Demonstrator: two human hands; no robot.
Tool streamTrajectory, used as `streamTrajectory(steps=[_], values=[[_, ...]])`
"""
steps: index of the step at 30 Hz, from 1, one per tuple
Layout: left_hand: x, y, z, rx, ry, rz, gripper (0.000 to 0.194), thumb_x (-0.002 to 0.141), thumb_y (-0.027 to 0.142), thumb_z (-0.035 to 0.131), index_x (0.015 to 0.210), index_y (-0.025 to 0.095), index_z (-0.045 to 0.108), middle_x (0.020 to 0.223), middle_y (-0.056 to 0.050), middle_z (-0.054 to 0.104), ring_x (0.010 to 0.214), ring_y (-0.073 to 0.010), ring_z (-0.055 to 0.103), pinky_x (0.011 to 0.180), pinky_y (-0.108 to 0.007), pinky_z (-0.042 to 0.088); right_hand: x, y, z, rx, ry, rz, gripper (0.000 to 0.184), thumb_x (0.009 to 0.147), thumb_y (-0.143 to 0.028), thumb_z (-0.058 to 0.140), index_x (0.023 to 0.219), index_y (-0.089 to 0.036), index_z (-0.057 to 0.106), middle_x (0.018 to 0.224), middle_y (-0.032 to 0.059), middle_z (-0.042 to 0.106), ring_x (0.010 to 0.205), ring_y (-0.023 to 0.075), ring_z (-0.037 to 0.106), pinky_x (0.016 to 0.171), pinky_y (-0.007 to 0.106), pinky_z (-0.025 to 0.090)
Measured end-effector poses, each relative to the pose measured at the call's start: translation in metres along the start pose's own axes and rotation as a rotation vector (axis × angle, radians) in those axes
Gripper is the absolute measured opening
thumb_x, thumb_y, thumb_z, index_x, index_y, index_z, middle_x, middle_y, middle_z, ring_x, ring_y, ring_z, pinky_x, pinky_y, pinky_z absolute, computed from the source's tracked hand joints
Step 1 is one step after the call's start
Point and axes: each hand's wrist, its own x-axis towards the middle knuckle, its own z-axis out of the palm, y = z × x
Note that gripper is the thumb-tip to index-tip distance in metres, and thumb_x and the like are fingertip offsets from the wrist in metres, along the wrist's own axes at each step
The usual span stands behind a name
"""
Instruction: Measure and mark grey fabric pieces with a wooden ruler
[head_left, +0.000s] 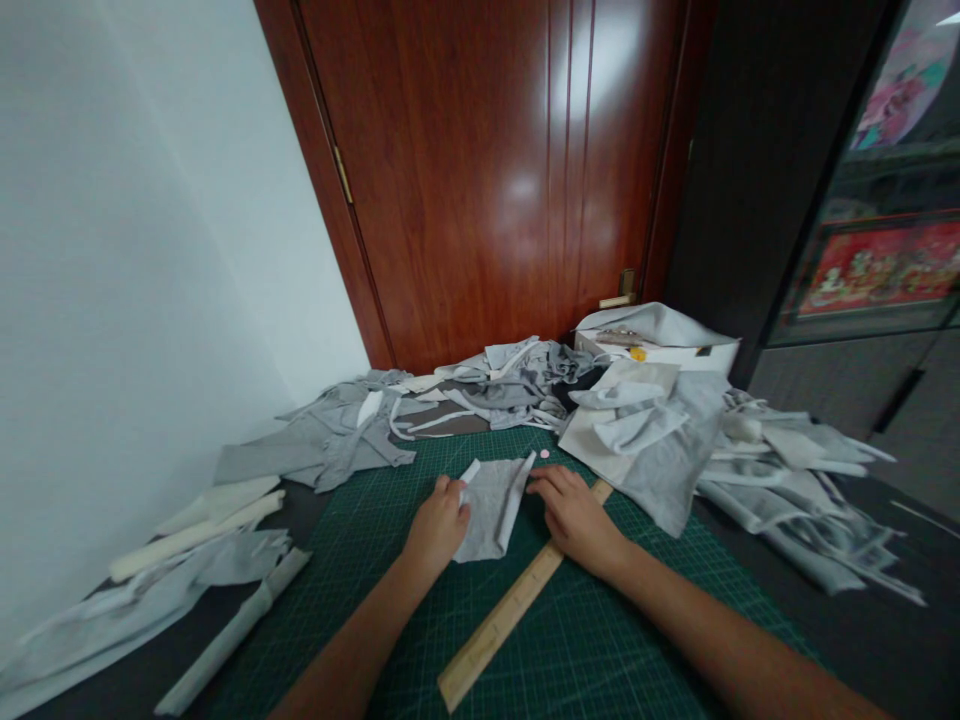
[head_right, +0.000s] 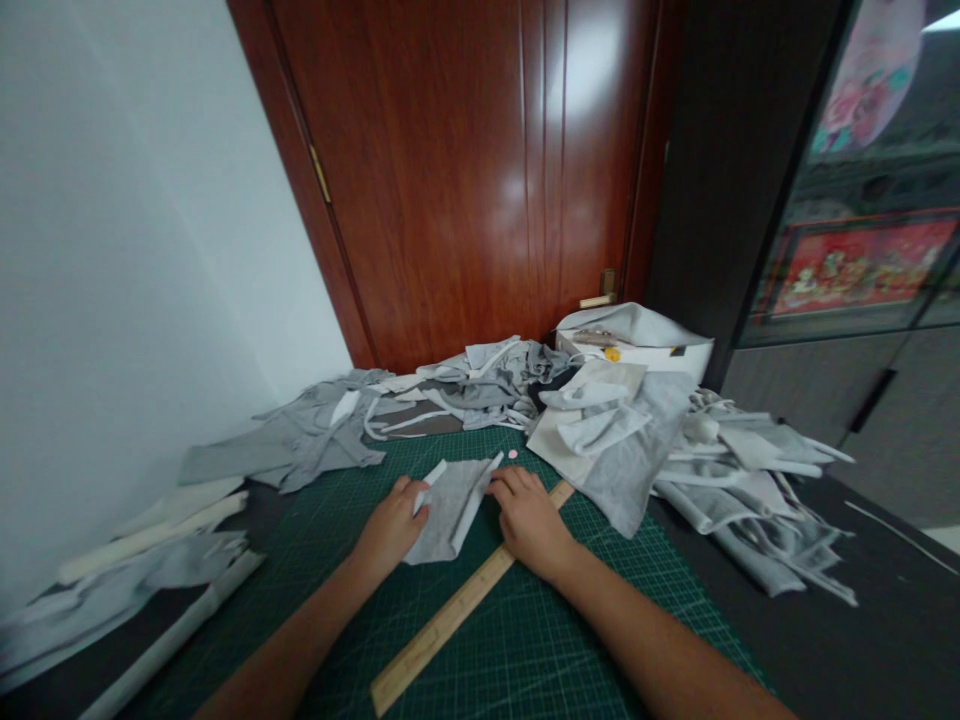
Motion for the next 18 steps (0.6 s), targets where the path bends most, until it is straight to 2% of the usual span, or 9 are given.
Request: streamTrajectory(steps=[4, 6, 9, 13, 18], values=[[-0.002, 0.007, 0.001, -0.083, 0.038, -0.03, 0.022, 0.083, 0.01, 0.054, 0.105, 0.014, 0.052, 0.108, -0.008, 0.053, 0.098, -0.015, 0.06, 0.088, -0.024, 0.042, -0.001, -0.023, 0.0, 0.103, -0.104, -0.289, 0.038, 0.091, -0.018, 0.042, 0.129, -0.019, 0.048, 0.137, 0.008, 0.048, 0.127, 0.0197, 0.036, 0.104, 0.037, 0.026], [-0.002, 0.009, -0.001, -0.07, 0.026, -0.055, 0.02, 0.082, 0.01, 0.054, 0.102, 0.015, 0.05, 0.106, -0.007, 0.054, 0.097, -0.0146, 0.06, 0.086, -0.023, 0.043, 0.0, -0.034, 0.001, 0.11, -0.188, -0.371, 0.04, 0.094, -0.026, 0.042, 0.134, -0.022, 0.044, 0.138, 0.0072, 0.048, 0.126, 0.0199, 0.038, 0.103, 0.038, 0.026], [-0.002, 0.006, -0.003, -0.032, 0.014, -0.08, 0.015, 0.084, 0.014, 0.054, 0.098, 0.016, 0.05, 0.102, -0.006, 0.056, 0.092, -0.0158, 0.061, 0.082, -0.025, 0.044, 0.002, -0.04, 0.002, 0.067, -0.254, -0.341, 0.04, 0.095, -0.035, 0.04, 0.133, -0.023, 0.045, 0.128, 0.0081, 0.054, 0.113, 0.0216, 0.046, 0.094, 0.038, 0.033], [0.0, -0.003, -0.005, 0.038, 0.005, -0.096, 0.007, 0.088, 0.017, 0.049, 0.095, 0.017, 0.05, 0.096, -0.006, 0.058, 0.088, -0.0176, 0.06, 0.08, -0.028, 0.044, 0.004, -0.035, -0.002, -0.017, -0.24, -0.258, 0.033, 0.094, -0.04, 0.041, 0.115, -0.021, 0.058, 0.11, 0.0085, 0.059, 0.102, 0.0227, 0.048, 0.088, 0.038, 0.036], [0.002, -0.015, -0.013, 0.143, 0.063, -0.105, 0.019, 0.088, 0.01, 0.04, 0.102, 0.013, 0.052, 0.107, -0.012, 0.055, 0.104, -0.0233, 0.052, 0.091, -0.036, 0.039, 0.004, -0.031, -0.002, 0.0, -0.176, -0.312, 0.023, 0.092, -0.035, 0.047, 0.102, -0.018, 0.059, 0.13, 0.0094, 0.051, 0.127, 0.0247, 0.035, 0.103, 0.041, 0.026]])
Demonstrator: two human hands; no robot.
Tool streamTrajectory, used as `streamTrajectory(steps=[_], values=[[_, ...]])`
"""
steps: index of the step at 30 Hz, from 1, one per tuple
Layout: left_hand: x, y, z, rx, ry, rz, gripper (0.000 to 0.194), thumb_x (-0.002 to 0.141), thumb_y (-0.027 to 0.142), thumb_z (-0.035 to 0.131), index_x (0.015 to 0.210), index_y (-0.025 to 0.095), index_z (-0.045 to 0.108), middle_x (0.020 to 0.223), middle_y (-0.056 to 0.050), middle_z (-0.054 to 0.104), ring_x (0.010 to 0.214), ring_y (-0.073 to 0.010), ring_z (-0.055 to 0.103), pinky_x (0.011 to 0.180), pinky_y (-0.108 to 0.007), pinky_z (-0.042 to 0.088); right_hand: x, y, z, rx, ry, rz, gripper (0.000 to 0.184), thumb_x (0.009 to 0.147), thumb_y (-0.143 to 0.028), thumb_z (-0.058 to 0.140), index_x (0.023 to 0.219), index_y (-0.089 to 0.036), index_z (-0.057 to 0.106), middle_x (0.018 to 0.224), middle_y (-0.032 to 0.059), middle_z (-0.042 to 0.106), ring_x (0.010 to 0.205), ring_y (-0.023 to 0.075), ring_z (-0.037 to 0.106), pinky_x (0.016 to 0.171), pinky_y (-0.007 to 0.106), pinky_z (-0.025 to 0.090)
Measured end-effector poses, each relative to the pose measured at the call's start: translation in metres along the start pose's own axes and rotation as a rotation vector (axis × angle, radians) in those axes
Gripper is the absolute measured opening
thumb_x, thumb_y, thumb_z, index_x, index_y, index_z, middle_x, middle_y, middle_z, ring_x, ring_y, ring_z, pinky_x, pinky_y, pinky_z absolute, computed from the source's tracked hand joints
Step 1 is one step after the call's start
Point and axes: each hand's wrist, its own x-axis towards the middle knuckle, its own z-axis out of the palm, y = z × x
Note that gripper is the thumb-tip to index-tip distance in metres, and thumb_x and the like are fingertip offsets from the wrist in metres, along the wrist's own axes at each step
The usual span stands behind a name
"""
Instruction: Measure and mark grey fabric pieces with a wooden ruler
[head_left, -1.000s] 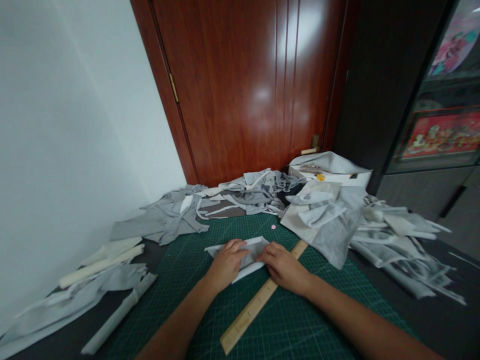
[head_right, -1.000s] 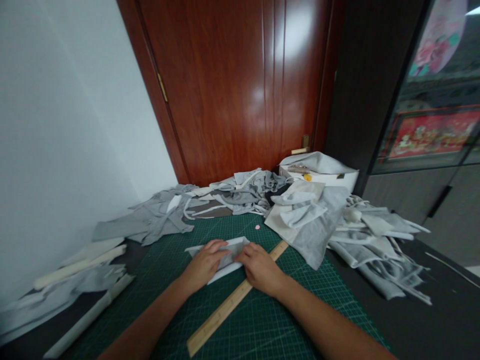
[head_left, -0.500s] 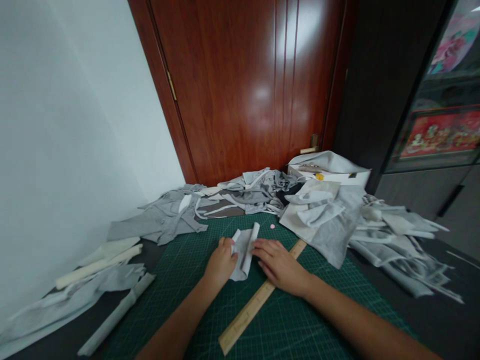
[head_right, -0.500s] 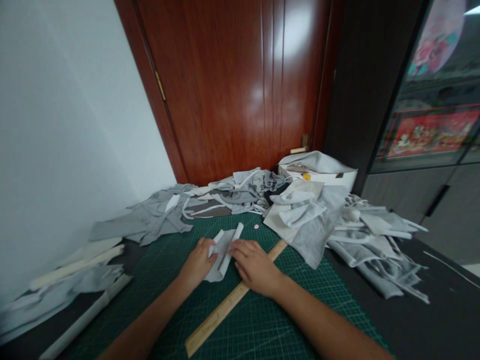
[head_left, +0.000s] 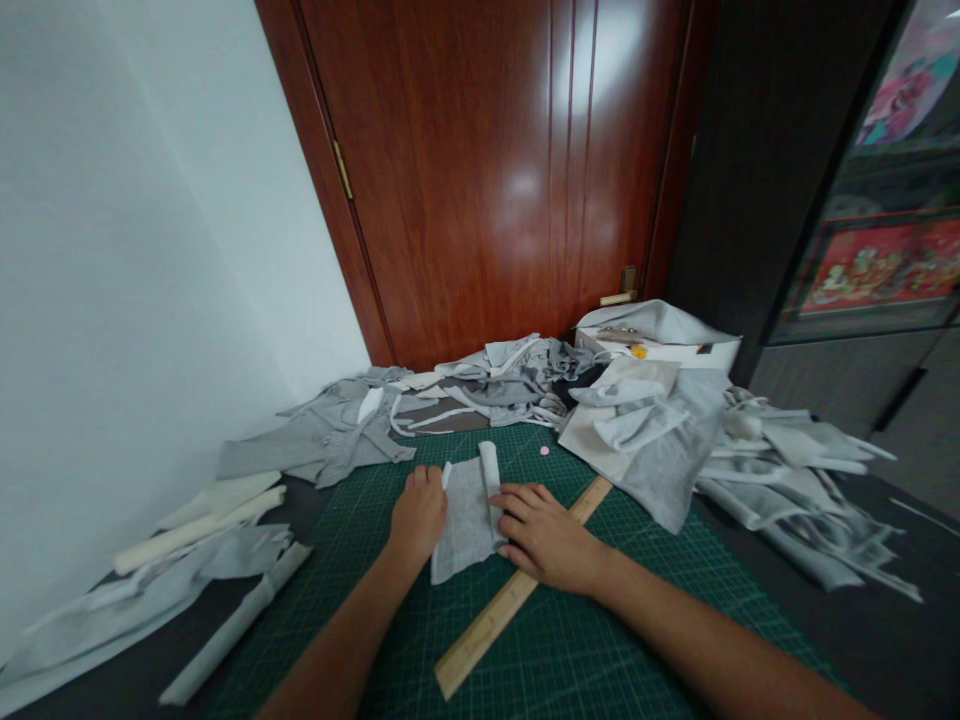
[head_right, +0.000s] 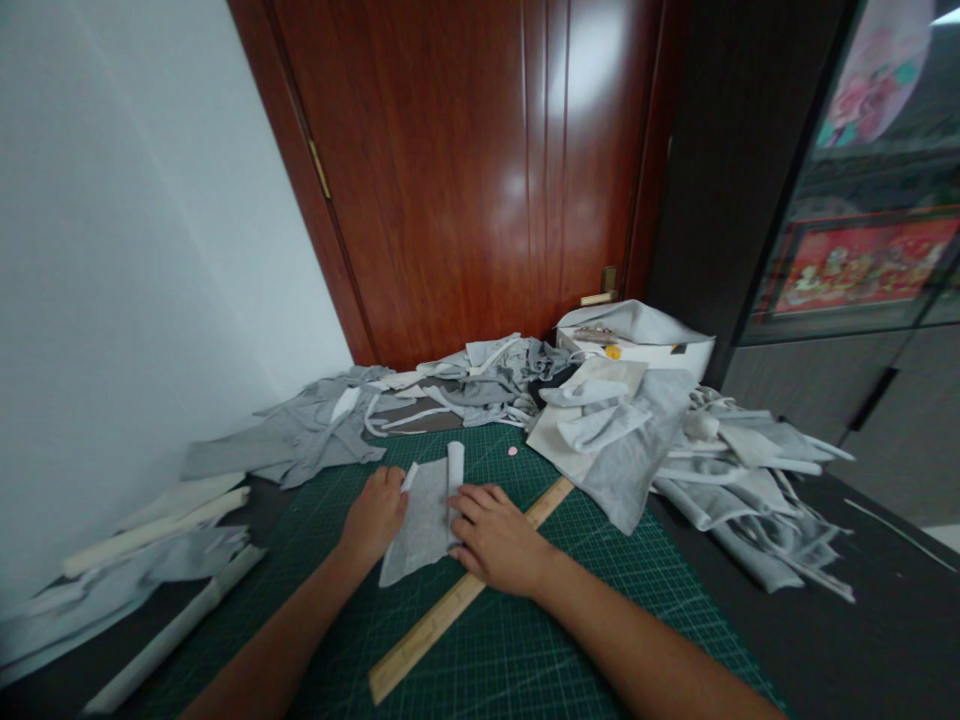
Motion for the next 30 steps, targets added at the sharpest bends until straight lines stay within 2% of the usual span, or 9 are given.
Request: streamTrajectory(steps=[3, 5, 7, 11, 15, 21, 25, 27, 30], values=[[0.001, -0.003, -0.005, 0.026, 0.034, 0.171, 0.036, 0.081, -0.002, 0.036, 0.109, 0.014, 0.053, 0.114, -0.013, 0.054, 0.112, -0.0232, 0.045, 0.098, -0.038, 0.035, 0.001, 0.0, 0.001, 0.032, -0.021, -0.065, 0.018, 0.092, -0.028, 0.047, 0.101, -0.018, 0.058, 0.127, 0.0078, 0.055, 0.125, 0.0205, 0.039, 0.107, 0.04, 0.021], [0.002, -0.003, -0.006, 0.028, -0.017, 0.373, 0.041, 0.075, -0.007, 0.036, 0.101, 0.017, 0.056, 0.11, -0.009, 0.056, 0.108, -0.0212, 0.046, 0.095, -0.034, 0.037, 0.003, -0.001, 0.001, 0.018, -0.044, -0.066, 0.015, 0.091, -0.026, 0.048, 0.098, -0.018, 0.058, 0.116, 0.0071, 0.06, 0.114, 0.0191, 0.047, 0.106, 0.039, 0.024], [0.003, -0.002, -0.006, 0.052, -0.091, 0.477, 0.037, 0.074, -0.007, 0.037, 0.089, 0.019, 0.058, 0.101, -0.006, 0.059, 0.101, -0.0196, 0.049, 0.09, -0.031, 0.04, 0.003, -0.001, 0.0, -0.028, -0.047, -0.045, 0.016, 0.09, -0.029, 0.049, 0.097, -0.017, 0.059, 0.104, 0.0068, 0.061, 0.103, 0.0196, 0.051, 0.103, 0.038, 0.027], [0.004, -0.003, -0.007, 0.146, -0.105, 0.384, 0.033, 0.078, -0.003, 0.037, 0.085, 0.019, 0.06, 0.097, -0.007, 0.059, 0.096, -0.0204, 0.052, 0.085, -0.031, 0.042, 0.004, 0.0, 0.0, -0.118, 0.001, 0.027, 0.029, 0.092, -0.041, 0.047, 0.106, -0.018, 0.058, 0.098, 0.0073, 0.059, 0.097, 0.0222, 0.05, 0.098, 0.04, 0.031], [0.004, -0.003, -0.009, 0.195, -0.077, 0.255, 0.029, 0.083, 0.005, 0.037, 0.096, 0.012, 0.062, 0.099, -0.014, 0.06, 0.095, -0.0252, 0.054, 0.083, -0.037, 0.044, 0.004, 0.004, 0.003, -0.169, 0.026, 0.149, 0.04, 0.093, -0.049, 0.041, 0.092, -0.017, 0.063, 0.091, 0.0084, 0.059, 0.094, 0.0245, 0.049, 0.09, 0.041, 0.035], [-0.014, 0.027, -0.005, 0.25, -0.078, 0.126, 0.032, 0.086, 0.009, 0.036, 0.104, 0.004, 0.062, 0.103, -0.022, 0.06, 0.097, -0.0312, 0.056, 0.08, -0.043, 0.044, 0.002, 0.011, 0.005, -0.215, 0.08, 0.277, 0.018, 0.087, -0.024, 0.052, 0.095, -0.012, 0.063, 0.104, 0.0126, 0.059, 0.104, 0.0269, 0.047, 0.095, 0.042, 0.033], [-0.023, 0.044, -0.001, 0.276, -0.1, 0.08, 0.04, 0.086, 0.003, 0.033, 0.117, 0.003, 0.057, 0.112, -0.026, 0.06, 0.097, -0.0326, 0.059, 0.081, -0.046, 0.043, 0.0, 0.017, 0.007, -0.162, 0.045, 0.14, 0.035, 0.084, -0.007, 0.045, 0.116, -0.014, 0.057, 0.131, 0.0128, 0.052, 0.127, 0.024, 0.037, 0.105, 0.042, 0.025], [-0.024, 0.046, 0.002, 0.283, -0.106, 0.064, 0.043, 0.086, 0.003, 0.032, 0.123, 0.003, 0.054, 0.118, -0.028, 0.057, 0.1, -0.0344, 0.059, 0.081, -0.048, 0.043, 0.0, 0.02, 0.009, -0.141, -0.021, 0.095, 0.04, 0.085, -0.005, 0.041, 0.12, -0.016, 0.056, 0.132, 0.0103, 0.054, 0.127, 0.0208, 0.04, 0.108, 0.042, 0.023], [-0.021, 0.042, 0.004, 0.278, -0.115, 0.065, 0.046, 0.085, 0.004, 0.032, 0.127, 0.005, 0.052, 0.125, -0.03, 0.053, 0.102, -0.0369, 0.058, 0.08, -0.051, 0.043, -0.002, 0.024, 0.011, -0.164, -0.071, 0.218, 0.034, 0.085, -0.009, 0.043, 0.115, -0.015, 0.06, 0.12, 0.0119, 0.062, 0.114, 0.0217, 0.052, 0.106, 0.043, 0.025]])
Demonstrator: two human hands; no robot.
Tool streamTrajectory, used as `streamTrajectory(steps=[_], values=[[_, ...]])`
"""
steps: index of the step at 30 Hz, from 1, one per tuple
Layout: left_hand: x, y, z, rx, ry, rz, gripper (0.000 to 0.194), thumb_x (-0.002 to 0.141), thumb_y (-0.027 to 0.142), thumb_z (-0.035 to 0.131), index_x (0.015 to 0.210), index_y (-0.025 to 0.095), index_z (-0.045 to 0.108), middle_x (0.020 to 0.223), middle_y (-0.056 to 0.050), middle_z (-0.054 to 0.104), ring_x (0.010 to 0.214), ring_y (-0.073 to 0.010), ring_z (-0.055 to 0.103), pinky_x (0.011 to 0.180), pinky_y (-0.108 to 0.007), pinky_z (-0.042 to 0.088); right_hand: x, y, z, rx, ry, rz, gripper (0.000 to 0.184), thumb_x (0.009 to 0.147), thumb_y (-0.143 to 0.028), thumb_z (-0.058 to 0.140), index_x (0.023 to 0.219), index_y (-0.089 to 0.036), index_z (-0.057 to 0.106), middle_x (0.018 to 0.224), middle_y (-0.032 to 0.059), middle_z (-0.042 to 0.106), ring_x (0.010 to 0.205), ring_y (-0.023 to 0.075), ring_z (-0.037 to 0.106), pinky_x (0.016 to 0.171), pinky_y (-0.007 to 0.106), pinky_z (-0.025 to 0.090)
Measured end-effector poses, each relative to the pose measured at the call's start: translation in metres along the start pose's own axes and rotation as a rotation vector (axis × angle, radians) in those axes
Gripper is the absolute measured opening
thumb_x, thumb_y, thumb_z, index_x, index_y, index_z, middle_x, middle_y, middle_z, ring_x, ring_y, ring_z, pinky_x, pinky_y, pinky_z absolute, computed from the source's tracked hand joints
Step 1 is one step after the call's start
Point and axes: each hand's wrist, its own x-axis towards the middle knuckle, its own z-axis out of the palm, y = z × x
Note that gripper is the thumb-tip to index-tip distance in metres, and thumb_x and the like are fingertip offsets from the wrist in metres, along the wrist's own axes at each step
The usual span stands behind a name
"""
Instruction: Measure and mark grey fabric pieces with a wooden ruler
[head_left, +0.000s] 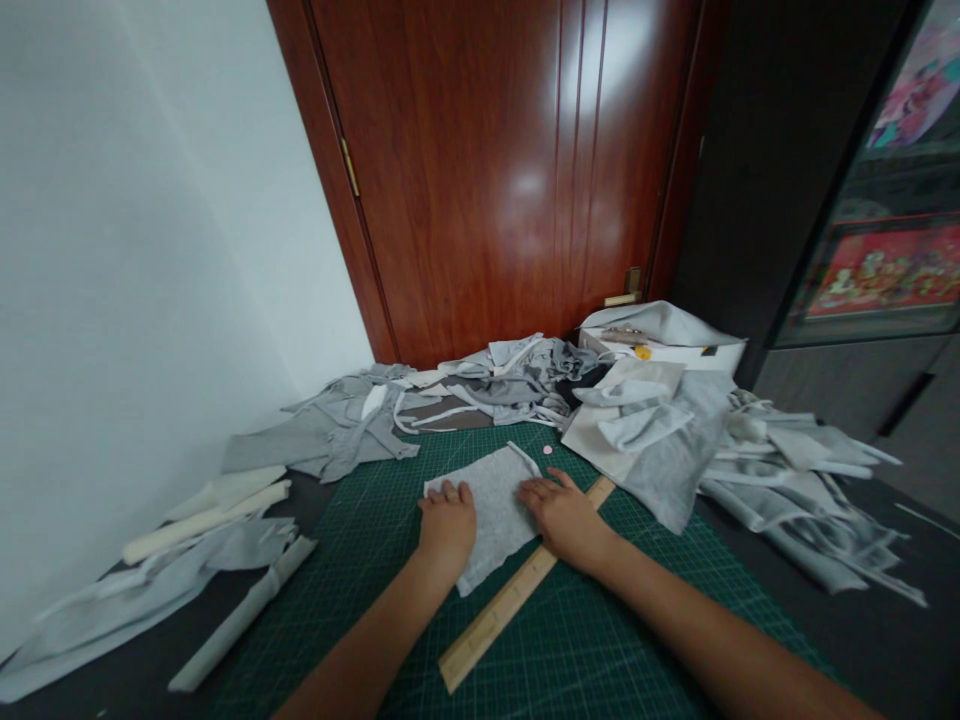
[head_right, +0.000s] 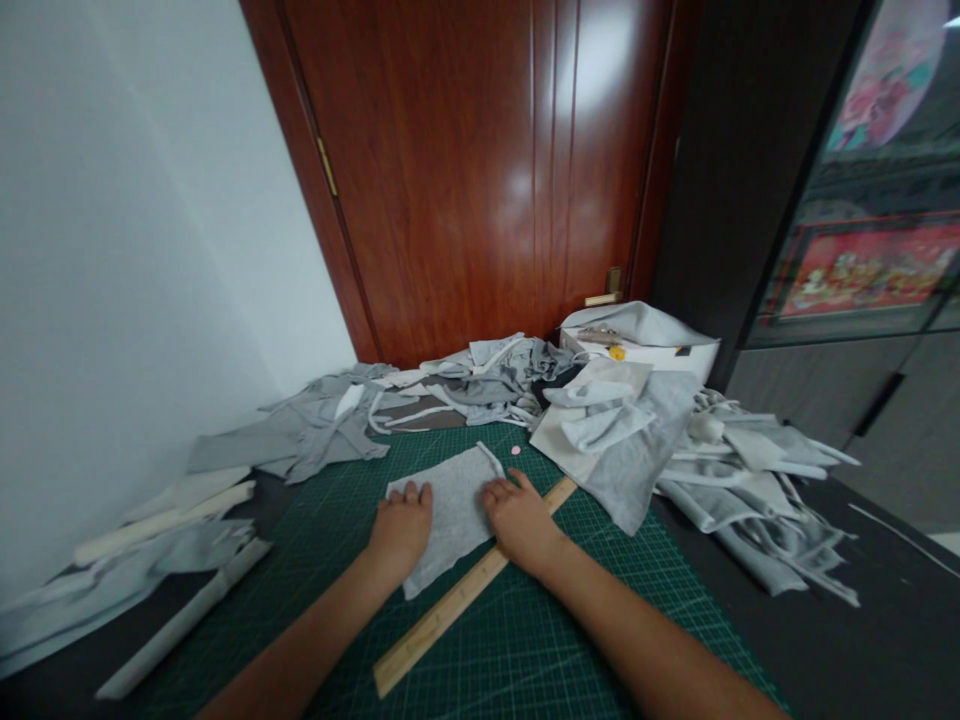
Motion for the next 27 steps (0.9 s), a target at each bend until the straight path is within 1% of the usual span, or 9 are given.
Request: streamTrajectory(steps=[2, 4, 7, 10, 12, 16, 21, 25, 27], values=[[0.003, -0.004, 0.002, -0.006, -0.004, 0.009, 0.048, 0.084, 0.003, 0.032, 0.128, 0.008, 0.051, 0.128, -0.029, 0.051, 0.104, -0.0368, 0.057, 0.08, -0.052, 0.044, -0.002, 0.004, 0.001, -0.027, 0.013, 0.111, 0.027, 0.088, -0.018, 0.045, 0.108, -0.013, 0.063, 0.113, 0.0142, 0.065, 0.107, 0.0237, 0.056, 0.105, 0.044, 0.026], [0.006, -0.009, 0.004, -0.011, -0.006, 0.02, 0.05, 0.083, 0.003, 0.033, 0.13, 0.01, 0.05, 0.131, -0.027, 0.05, 0.109, -0.0358, 0.055, 0.082, -0.051, 0.044, -0.004, 0.008, 0.0, -0.046, 0.03, 0.171, 0.027, 0.09, -0.025, 0.044, 0.101, -0.013, 0.066, 0.107, 0.015, 0.067, 0.103, 0.0253, 0.058, 0.104, 0.046, 0.026], [0.01, -0.018, 0.003, -0.02, -0.013, 0.037, 0.053, 0.084, 0.003, 0.031, 0.133, 0.014, 0.048, 0.136, -0.023, 0.048, 0.114, -0.0356, 0.053, 0.087, -0.051, 0.043, -0.007, 0.014, -0.002, -0.066, 0.04, 0.194, 0.024, 0.088, -0.022, 0.046, 0.095, -0.013, 0.067, 0.102, 0.0142, 0.068, 0.1, 0.0257, 0.058, 0.102, 0.045, 0.027], [0.013, -0.031, 0.004, -0.038, -0.027, 0.048, 0.053, 0.087, 0.004, 0.029, 0.135, 0.017, 0.047, 0.14, -0.019, 0.046, 0.12, -0.0364, 0.049, 0.089, -0.054, 0.042, -0.009, 0.019, -0.004, -0.06, 0.05, 0.221, 0.02, 0.085, -0.019, 0.048, 0.093, -0.013, 0.066, 0.098, 0.0126, 0.068, 0.097, 0.0245, 0.058, 0.099, 0.041, 0.03], [0.016, -0.042, 0.008, -0.082, -0.041, 0.052, 0.051, 0.089, 0.008, 0.031, 0.137, 0.021, 0.044, 0.144, -0.015, 0.043, 0.126, -0.0357, 0.044, 0.093, -0.057, 0.04, -0.01, 0.023, -0.005, -0.037, 0.064, 0.252, 0.022, 0.089, -0.025, 0.046, 0.091, -0.014, 0.065, 0.095, 0.0116, 0.068, 0.095, 0.0234, 0.059, 0.094, 0.038, 0.034], [0.023, -0.062, 0.024, -0.193, -0.056, 0.076, 0.046, 0.096, 0.026, 0.028, 0.141, 0.027, 0.037, 0.15, -0.009, 0.034, 0.138, -0.0311, 0.028, 0.101, -0.063, 0.029, -0.012, 0.029, -0.005, 0.01, 0.074, 0.29, 0.03, 0.092, -0.039, 0.043, 0.087, -0.017, 0.062, 0.091, 0.0099, 0.067, 0.091, 0.0221, 0.059, 0.088, 0.035, 0.036], [0.028, -0.072, 0.039, -0.27, -0.068, 0.084, 0.048, 0.096, 0.039, 0.028, 0.144, 0.029, 0.032, 0.153, -0.008, 0.028, 0.141, -0.0301, 0.019, 0.105, -0.064, 0.019, -0.012, 0.03, -0.001, 0.011, 0.052, 0.328, 0.014, 0.085, -0.027, 0.052, 0.089, -0.016, 0.06, 0.094, 0.009, 0.066, 0.093, 0.0222, 0.058, 0.086, 0.033, 0.036], [0.027, -0.071, 0.037, -0.267, -0.077, 0.075, 0.049, 0.096, 0.041, 0.03, 0.144, 0.028, 0.032, 0.153, -0.008, 0.028, 0.141, -0.0311, 0.02, 0.105, -0.064, 0.019, -0.012, 0.03, 0.0, 0.026, 0.041, 0.344, 0.013, 0.083, -0.023, 0.052, 0.09, -0.016, 0.06, 0.095, 0.0092, 0.065, 0.093, 0.0221, 0.057, 0.086, 0.033, 0.036], [0.025, -0.069, 0.032, -0.226, -0.023, 0.079, 0.049, 0.095, 0.04, 0.034, 0.142, 0.027, 0.036, 0.152, -0.009, 0.03, 0.14, -0.0333, 0.019, 0.105, -0.065, 0.018, -0.012, 0.029, -0.002, 0.031, 0.042, 0.332, 0.014, 0.084, -0.023, 0.051, 0.091, -0.015, 0.061, 0.096, 0.0097, 0.064, 0.094, 0.0221, 0.056, 0.086, 0.033, 0.037]])
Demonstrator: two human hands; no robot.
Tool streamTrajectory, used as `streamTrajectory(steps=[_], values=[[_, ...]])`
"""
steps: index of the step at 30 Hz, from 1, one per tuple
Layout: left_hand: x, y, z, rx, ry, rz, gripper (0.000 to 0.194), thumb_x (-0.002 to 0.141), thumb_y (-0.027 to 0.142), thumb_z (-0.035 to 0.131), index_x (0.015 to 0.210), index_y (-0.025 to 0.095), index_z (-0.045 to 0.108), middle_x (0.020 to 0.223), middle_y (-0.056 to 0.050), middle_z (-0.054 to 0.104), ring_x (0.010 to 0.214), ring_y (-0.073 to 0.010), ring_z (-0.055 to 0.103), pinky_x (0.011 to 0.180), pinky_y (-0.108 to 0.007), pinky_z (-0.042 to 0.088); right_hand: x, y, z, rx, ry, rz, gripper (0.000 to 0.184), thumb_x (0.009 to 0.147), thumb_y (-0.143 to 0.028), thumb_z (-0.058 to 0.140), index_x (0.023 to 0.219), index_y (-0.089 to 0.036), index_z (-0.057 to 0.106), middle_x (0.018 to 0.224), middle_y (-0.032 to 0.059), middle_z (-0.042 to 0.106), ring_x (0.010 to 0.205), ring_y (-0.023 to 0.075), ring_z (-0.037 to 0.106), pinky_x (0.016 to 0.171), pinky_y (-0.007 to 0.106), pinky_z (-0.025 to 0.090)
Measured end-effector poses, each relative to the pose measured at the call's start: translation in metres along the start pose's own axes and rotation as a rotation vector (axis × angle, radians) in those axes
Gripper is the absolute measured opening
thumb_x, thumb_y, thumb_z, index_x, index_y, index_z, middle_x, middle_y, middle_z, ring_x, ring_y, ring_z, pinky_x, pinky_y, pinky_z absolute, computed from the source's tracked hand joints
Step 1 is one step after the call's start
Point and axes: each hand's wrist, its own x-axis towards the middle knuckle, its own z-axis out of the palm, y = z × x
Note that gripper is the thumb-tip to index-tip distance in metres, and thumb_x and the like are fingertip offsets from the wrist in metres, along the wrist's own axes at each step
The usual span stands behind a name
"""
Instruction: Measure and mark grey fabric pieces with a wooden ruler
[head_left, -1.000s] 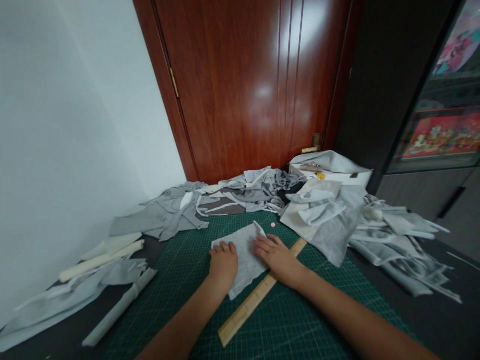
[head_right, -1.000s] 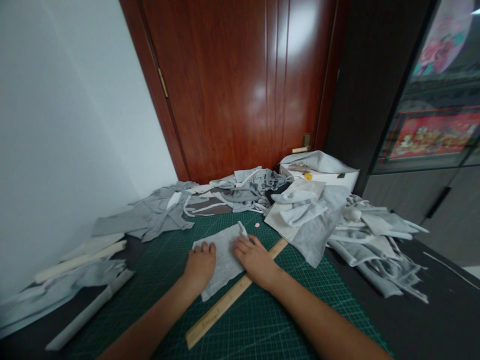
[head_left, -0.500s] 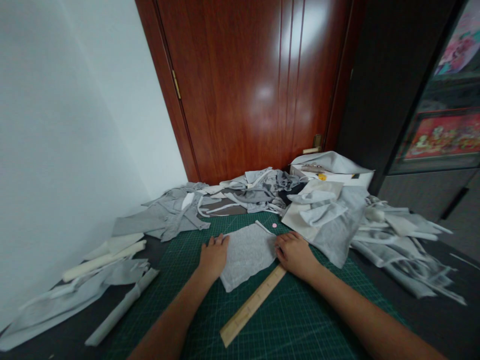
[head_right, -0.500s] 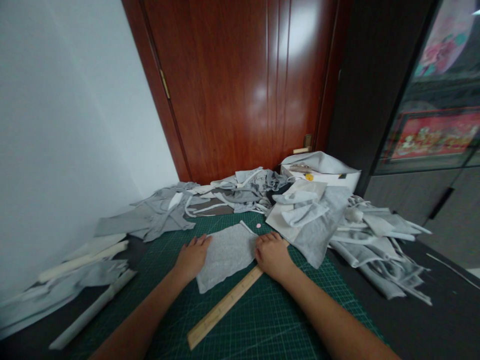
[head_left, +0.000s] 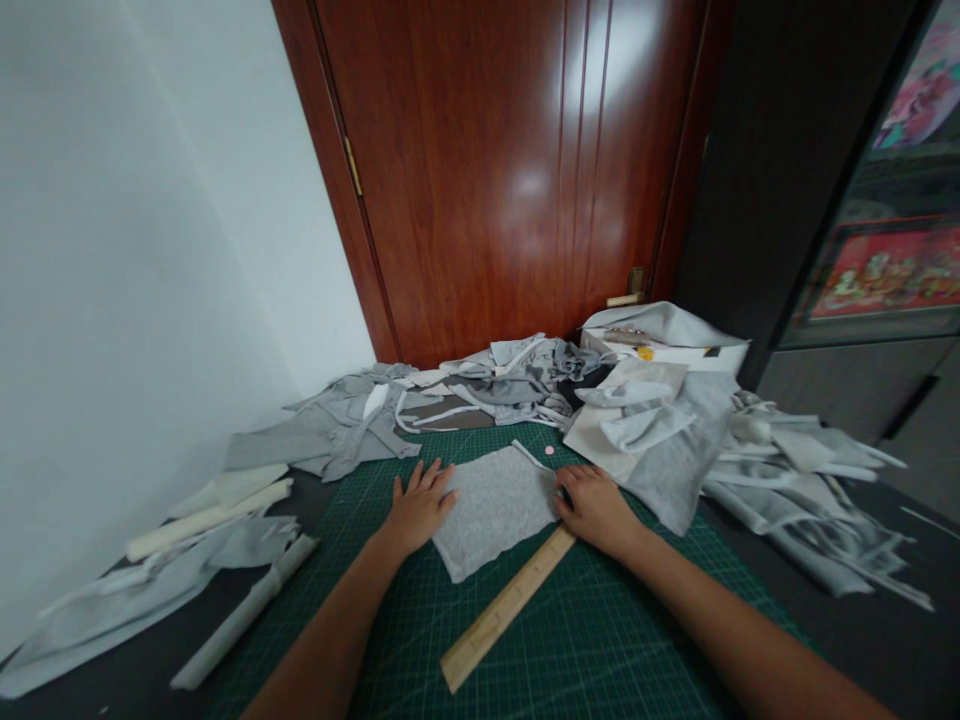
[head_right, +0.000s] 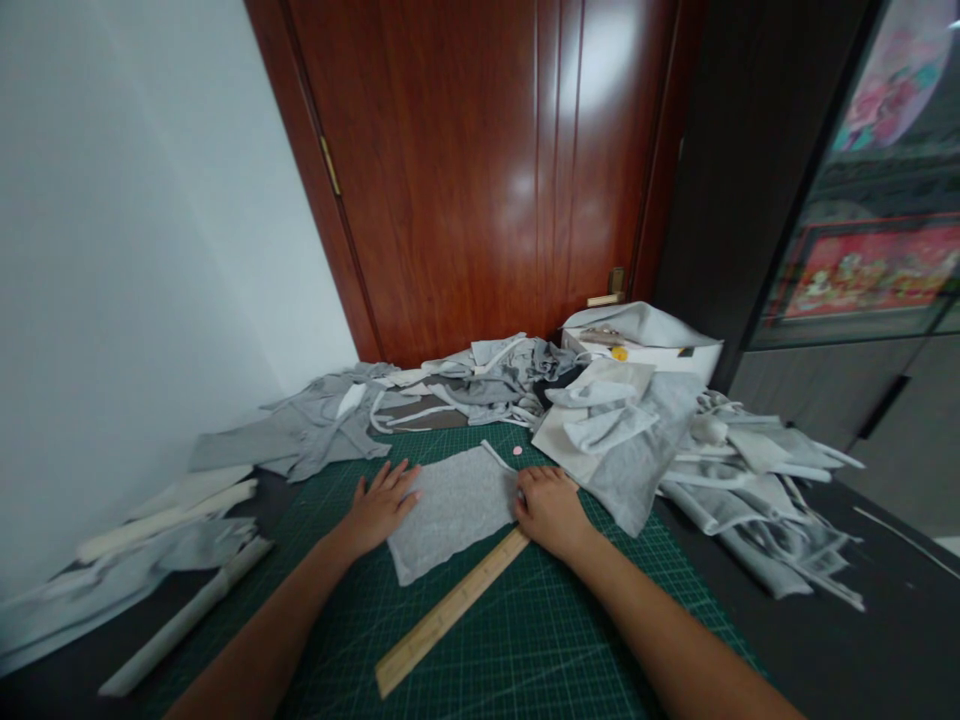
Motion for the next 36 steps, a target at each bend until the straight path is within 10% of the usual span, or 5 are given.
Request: streamTrajectory(steps=[4, 8, 15, 29, 36], values=[[-0.004, 0.014, -0.015, 0.089, 0.185, 0.235, 0.049, 0.088, 0.014, 0.043, 0.135, 0.026, 0.045, 0.149, -0.007, 0.036, 0.14, -0.0286, 0.021, 0.111, -0.057, 0.014, -0.002, -0.004, -0.006, 0.044, 0.022, -0.072, 0.019, 0.088, -0.023, 0.047, 0.084, -0.016, 0.064, 0.091, 0.0077, 0.062, 0.091, 0.0199, 0.055, 0.081, 0.03, 0.039], [-0.01, 0.036, -0.025, 0.04, 0.081, 0.481, 0.052, 0.08, -0.003, 0.038, 0.123, 0.019, 0.055, 0.132, -0.008, 0.056, 0.125, -0.0201, 0.046, 0.108, -0.037, 0.031, -0.003, -0.007, -0.009, 0.069, -0.001, -0.129, 0.025, 0.089, -0.029, 0.049, 0.074, -0.017, 0.066, 0.084, 0.0061, 0.06, 0.085, 0.0185, 0.055, 0.079, 0.029, 0.04], [-0.02, 0.07, -0.015, -0.04, 0.033, 0.473, 0.045, 0.08, -0.003, 0.038, 0.118, 0.013, 0.056, 0.125, -0.013, 0.059, 0.119, -0.0219, 0.052, 0.101, -0.036, 0.041, -0.003, -0.008, -0.006, 0.08, -0.09, -0.202, 0.031, 0.09, -0.032, 0.05, 0.069, -0.018, 0.068, 0.075, 0.0055, 0.063, 0.083, 0.0188, 0.058, 0.074, 0.027, 0.04], [-0.027, 0.086, -0.013, -0.178, -0.043, 0.454, 0.057, 0.089, 0.049, 0.047, 0.141, 0.031, 0.034, 0.151, -0.001, 0.033, 0.141, -0.0302, 0.018, 0.111, -0.061, 0.014, 0.004, 0.01, 0.001, 0.3, 0.034, -0.028, 0.018, 0.088, -0.019, 0.045, 0.086, -0.015, 0.062, 0.09, 0.0081, 0.062, 0.086, 0.0185, 0.057, 0.08, 0.029, 0.042], [-0.015, 0.064, -0.005, -0.15, -0.047, 0.324, 0.056, 0.09, 0.05, 0.043, 0.143, 0.034, 0.031, 0.153, 0.001, 0.029, 0.141, -0.0318, 0.016, 0.109, -0.064, 0.012, -0.004, 0.031, -0.028, 0.567, -0.383, -0.23, 0.023, 0.074, -0.021, 0.063, 0.097, -0.017, 0.063, 0.093, 0.0044, 0.06, 0.081, 0.0164, 0.057, 0.074, 0.027, 0.045]])
